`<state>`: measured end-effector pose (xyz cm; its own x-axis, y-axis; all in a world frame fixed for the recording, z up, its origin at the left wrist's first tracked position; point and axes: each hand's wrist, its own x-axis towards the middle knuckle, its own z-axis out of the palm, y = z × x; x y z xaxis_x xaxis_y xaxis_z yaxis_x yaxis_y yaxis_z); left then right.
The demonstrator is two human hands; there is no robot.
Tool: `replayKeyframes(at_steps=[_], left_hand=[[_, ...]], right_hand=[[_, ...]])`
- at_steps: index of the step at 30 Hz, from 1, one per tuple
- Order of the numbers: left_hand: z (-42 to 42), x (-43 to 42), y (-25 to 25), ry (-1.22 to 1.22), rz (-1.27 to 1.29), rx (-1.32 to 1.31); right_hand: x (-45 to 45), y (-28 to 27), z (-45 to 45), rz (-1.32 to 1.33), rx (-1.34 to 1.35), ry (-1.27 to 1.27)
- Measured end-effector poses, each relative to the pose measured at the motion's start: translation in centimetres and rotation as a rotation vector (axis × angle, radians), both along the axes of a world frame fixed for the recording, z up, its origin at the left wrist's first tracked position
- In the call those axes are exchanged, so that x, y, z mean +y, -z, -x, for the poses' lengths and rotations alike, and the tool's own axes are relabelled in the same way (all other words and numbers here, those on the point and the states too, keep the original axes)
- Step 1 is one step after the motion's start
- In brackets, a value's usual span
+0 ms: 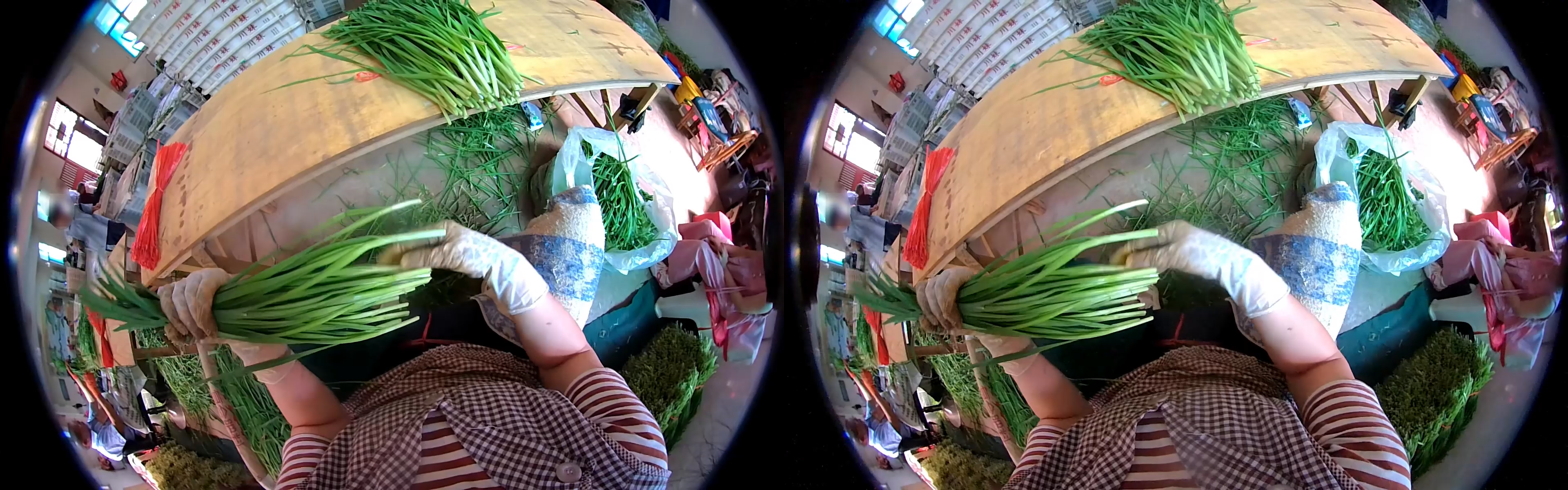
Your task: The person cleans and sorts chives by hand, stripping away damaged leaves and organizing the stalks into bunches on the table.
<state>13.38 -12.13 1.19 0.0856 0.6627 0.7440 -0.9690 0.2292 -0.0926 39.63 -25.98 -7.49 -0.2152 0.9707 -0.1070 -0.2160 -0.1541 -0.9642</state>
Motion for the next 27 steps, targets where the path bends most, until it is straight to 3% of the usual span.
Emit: replayKeyframes(at_steps=[2,8,13,16,17,20,27], left_hand=[[0.0,0.1,0.1,0.064,0.015,-0.019],[0.1,0.3,0.2,0.016,-0.099,-0.006],[-0.2,-0.2,0.5,0.025,-0.141,0.029],[-0.1,-0.3,1.2,0.002,-0.102,0.081],[-0.2,-0.4,1.1,-0.010,-0.103,0.111],[-0.3,-0.5,0.8,-0.031,-0.103,0.165],[1.0,-0.3,0.6,-0.073,-0.072,0.148]], right_hand=[[0.3,-0.4,0.1,0.126,-0.037,-0.060],[0.4,0.4,1.0,0.029,-0.001,0.085],[0.2,0.0,2.8,-0.106,-0.338,0.212],[0.1,0.0,2.8,-0.025,-0.101,0.309],[0.2,-0.3,2.5,-0.056,-0.215,0.291],[0.5,1.8,2.3,0.023,-0.010,0.313],[0.5,1.5,-0.1,0.092,-0.083,0.322]])
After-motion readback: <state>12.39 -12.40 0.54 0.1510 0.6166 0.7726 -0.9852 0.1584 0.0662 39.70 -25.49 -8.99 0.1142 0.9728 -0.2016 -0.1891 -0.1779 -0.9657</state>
